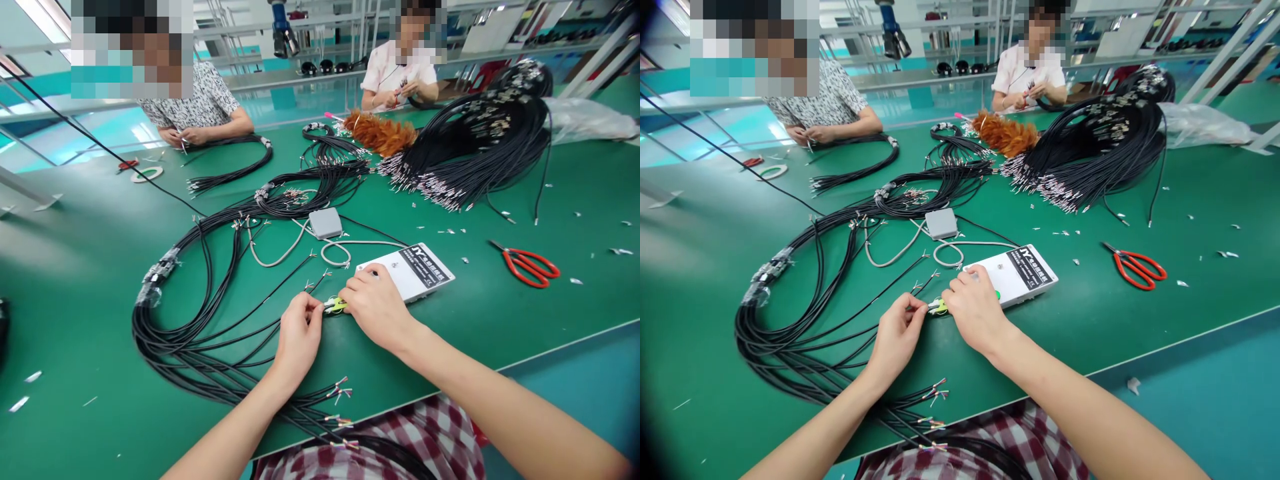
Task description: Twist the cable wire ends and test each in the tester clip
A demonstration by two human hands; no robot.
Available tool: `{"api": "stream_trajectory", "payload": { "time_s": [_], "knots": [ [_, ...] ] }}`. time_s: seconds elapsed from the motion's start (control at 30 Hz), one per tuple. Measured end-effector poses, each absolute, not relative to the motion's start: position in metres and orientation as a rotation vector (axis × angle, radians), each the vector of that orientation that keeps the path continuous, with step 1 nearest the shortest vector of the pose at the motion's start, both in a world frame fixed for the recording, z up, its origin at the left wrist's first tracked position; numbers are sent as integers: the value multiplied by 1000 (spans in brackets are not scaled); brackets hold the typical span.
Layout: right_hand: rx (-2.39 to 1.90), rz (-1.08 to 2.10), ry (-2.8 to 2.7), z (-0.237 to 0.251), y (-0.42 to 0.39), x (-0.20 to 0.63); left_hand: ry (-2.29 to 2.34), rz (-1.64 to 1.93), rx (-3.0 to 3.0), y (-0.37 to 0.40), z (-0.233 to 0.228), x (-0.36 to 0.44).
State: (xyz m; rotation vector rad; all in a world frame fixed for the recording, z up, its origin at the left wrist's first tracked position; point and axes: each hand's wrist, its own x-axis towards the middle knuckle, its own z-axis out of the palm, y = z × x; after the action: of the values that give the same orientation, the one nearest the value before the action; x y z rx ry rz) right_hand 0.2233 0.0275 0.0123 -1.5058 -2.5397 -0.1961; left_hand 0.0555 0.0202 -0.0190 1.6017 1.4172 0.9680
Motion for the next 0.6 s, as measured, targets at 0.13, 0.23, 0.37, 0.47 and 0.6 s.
{"api": "stream_trajectory", "payload": {
  "time_s": [0.13, 0.23, 0.37, 0.47, 0.6],
  "knots": [
    [-1518, -189, -2535, 13, 28, 221, 1424, 961, 1604, 19, -19, 56],
    [-1524, -182, -2532, 17, 28, 219, 1426, 953, 1603, 18, -18, 56],
    [-1476, -163, -2479, 23, 16, 231, 1419, 942, 1596, 19, -18, 55],
    [-1431, -189, -2174, 22, -6, 255, 1414, 939, 1582, 19, -18, 54],
    [-1492, -228, -1868, 7, -39, 281, 1411, 946, 1562, 19, -18, 53]
  ]
}}
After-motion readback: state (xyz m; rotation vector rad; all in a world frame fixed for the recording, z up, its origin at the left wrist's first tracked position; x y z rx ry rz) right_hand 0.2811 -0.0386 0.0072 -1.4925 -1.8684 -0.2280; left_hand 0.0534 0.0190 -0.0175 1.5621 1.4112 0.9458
